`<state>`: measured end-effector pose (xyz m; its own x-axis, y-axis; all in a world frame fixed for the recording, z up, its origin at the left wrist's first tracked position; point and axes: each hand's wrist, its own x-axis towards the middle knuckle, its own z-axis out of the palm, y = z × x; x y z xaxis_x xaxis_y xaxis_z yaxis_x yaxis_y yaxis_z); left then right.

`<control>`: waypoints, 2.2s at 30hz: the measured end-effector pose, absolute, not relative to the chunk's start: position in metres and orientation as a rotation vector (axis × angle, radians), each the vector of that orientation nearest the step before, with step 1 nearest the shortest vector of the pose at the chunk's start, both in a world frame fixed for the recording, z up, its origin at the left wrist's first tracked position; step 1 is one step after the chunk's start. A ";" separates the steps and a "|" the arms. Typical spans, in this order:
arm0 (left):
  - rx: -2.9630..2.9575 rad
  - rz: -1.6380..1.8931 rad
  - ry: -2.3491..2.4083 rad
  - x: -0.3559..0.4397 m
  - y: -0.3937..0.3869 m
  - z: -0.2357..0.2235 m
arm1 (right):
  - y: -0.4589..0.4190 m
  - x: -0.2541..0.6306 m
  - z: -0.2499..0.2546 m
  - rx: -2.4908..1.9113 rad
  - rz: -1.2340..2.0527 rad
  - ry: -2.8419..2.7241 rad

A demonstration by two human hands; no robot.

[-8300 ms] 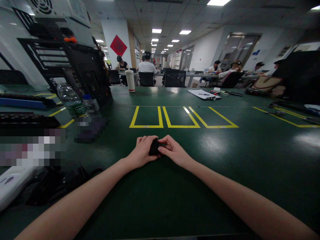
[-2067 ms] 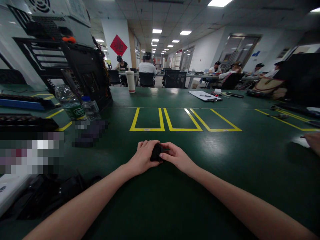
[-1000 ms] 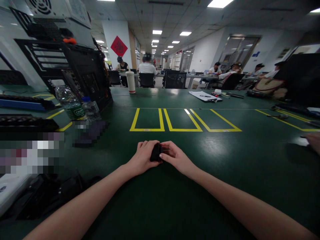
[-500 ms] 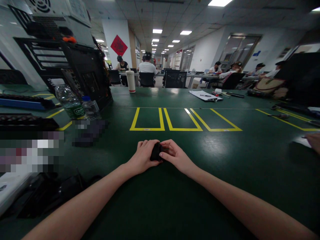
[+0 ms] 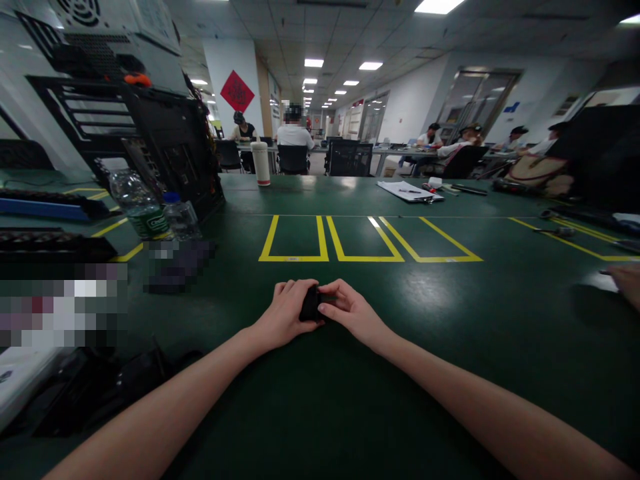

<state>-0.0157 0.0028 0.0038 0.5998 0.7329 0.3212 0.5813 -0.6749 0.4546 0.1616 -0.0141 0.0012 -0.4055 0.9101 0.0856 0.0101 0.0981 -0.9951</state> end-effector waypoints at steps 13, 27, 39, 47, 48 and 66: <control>2.540 0.740 1.084 -0.015 0.007 -0.006 | -0.014 0.162 0.000 -0.880 1.467 -1.573; 2.545 0.748 1.073 -0.015 0.007 -0.005 | -0.015 0.165 0.003 -0.858 1.505 -1.601; 2.539 0.708 1.069 -0.016 0.005 -0.001 | -0.012 0.162 -0.003 -0.892 1.464 -1.568; 2.545 0.741 1.084 -0.015 0.007 -0.004 | -0.013 0.164 -0.003 -0.836 1.518 -1.571; 2.544 0.739 1.081 -0.015 0.006 -0.004 | -0.014 0.164 -0.003 -0.843 1.520 -1.563; 2.526 0.694 1.074 -0.017 0.004 0.003 | -0.015 0.164 -0.003 -0.861 1.482 -1.579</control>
<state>-0.0168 0.0036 0.0030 0.6018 0.7358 0.3107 0.5858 -0.6711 0.4544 0.1644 -0.0148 -0.0032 -0.4580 0.8839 0.0949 -0.0387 0.0869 -0.9955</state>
